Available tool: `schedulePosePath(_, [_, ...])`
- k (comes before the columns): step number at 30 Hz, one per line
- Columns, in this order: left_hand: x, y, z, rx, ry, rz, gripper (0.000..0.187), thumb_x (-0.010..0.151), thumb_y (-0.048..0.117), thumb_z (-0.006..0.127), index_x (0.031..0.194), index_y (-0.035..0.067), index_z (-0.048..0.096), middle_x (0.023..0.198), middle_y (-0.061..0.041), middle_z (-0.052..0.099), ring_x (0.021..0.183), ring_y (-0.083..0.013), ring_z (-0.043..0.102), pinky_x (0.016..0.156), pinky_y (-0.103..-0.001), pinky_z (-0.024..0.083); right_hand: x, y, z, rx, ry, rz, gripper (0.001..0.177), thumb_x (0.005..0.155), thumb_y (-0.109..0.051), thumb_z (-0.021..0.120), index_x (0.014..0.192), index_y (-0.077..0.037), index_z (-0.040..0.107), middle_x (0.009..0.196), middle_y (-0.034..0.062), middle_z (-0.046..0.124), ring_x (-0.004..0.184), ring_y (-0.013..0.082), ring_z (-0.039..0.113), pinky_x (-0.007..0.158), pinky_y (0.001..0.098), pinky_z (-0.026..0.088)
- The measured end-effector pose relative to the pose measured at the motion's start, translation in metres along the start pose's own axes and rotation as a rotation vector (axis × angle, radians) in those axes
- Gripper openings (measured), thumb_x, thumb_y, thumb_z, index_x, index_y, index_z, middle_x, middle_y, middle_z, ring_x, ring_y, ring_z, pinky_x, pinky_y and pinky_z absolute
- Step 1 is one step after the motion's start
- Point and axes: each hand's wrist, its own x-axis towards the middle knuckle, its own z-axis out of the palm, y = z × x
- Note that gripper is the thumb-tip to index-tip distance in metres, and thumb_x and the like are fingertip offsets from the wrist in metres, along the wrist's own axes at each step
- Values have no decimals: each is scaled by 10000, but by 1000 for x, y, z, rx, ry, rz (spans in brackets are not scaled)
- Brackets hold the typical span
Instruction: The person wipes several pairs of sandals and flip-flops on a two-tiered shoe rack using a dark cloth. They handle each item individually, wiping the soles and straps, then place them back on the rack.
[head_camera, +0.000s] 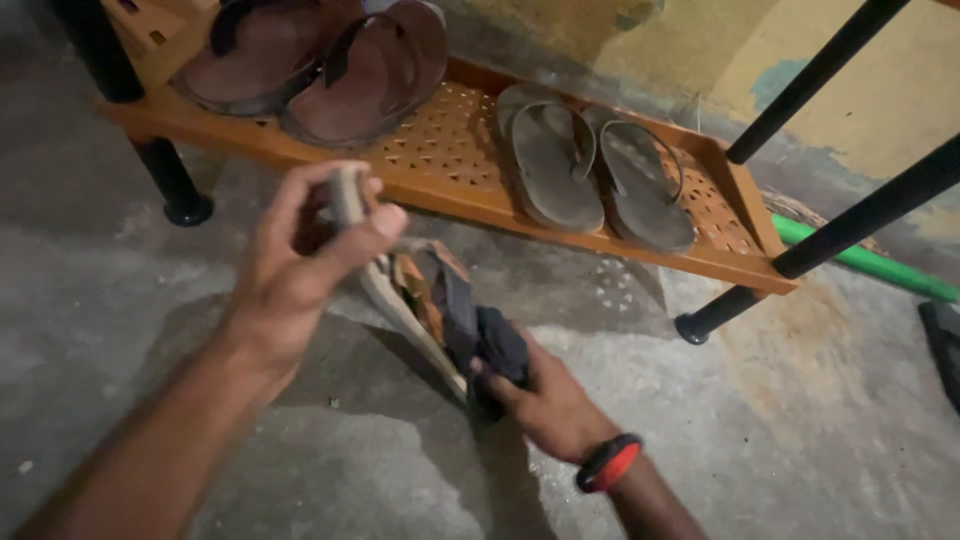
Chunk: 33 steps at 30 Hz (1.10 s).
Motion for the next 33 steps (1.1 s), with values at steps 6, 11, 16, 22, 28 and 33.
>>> schedulePosePath(6, [5, -10, -14, -94, 82, 14, 635, 820, 443, 779, 1287, 62, 580, 1080, -79, 612, 1081, -192, 594, 1078, -391, 422, -4, -21, -42, 333, 336, 76, 417, 924, -111, 643, 1330, -63, 562, 1109, 157, 738, 789, 261, 739, 691, 402, 612])
schedulePosePath(11, [6, -6, -14, -241, -44, 33, 568, 823, 320, 721, 1314, 72, 583, 1215, -65, 608, 1073, -185, 570, 979, -363, 427, -34, -52, -15, -616, 809, -680, 585, 715, 76, 616, 1286, -1, 516, 1221, 299, 609, 1101, 494, 643, 925, 507, 514])
schedulePosePath(16, [0, -6, -21, -333, -64, 68, 486, 823, 235, 614, 1277, 64, 595, 1273, -94, 637, 1187, -206, 595, 1075, -330, 451, -27, -45, 8, -413, -117, -116, 611, 756, -71, 712, 1355, -137, 606, 1030, 184, 746, 940, 351, 726, 818, 406, 567])
schedulePosePath(22, [2, -12, -23, -334, -85, 121, 420, 845, 210, 608, 1234, 52, 601, 1263, -124, 656, 1210, -234, 611, 1093, -355, 478, -23, -30, -26, -228, 118, -22, 423, 714, -42, 629, 1126, -89, 711, 993, 186, 789, 895, 260, 770, 781, 369, 615])
schedulePosePath(28, [6, -22, -23, -377, -86, 86, 392, 862, 194, 608, 1230, 61, 597, 1266, -119, 651, 1180, -226, 601, 1060, -359, 482, -33, -29, 4, -387, 444, -540, 397, 722, -18, 626, 1119, -14, 604, 1197, 250, 633, 1104, 420, 642, 904, 469, 518])
schedulePosePath(33, [4, -16, -24, -346, -72, 138, 403, 868, 188, 600, 1250, 57, 592, 1282, -118, 656, 1231, -220, 602, 1114, -346, 459, -24, -38, 8, -519, -168, -131, 351, 669, -143, 707, 1016, -107, 678, 1009, 139, 733, 979, 400, 680, 817, 477, 532])
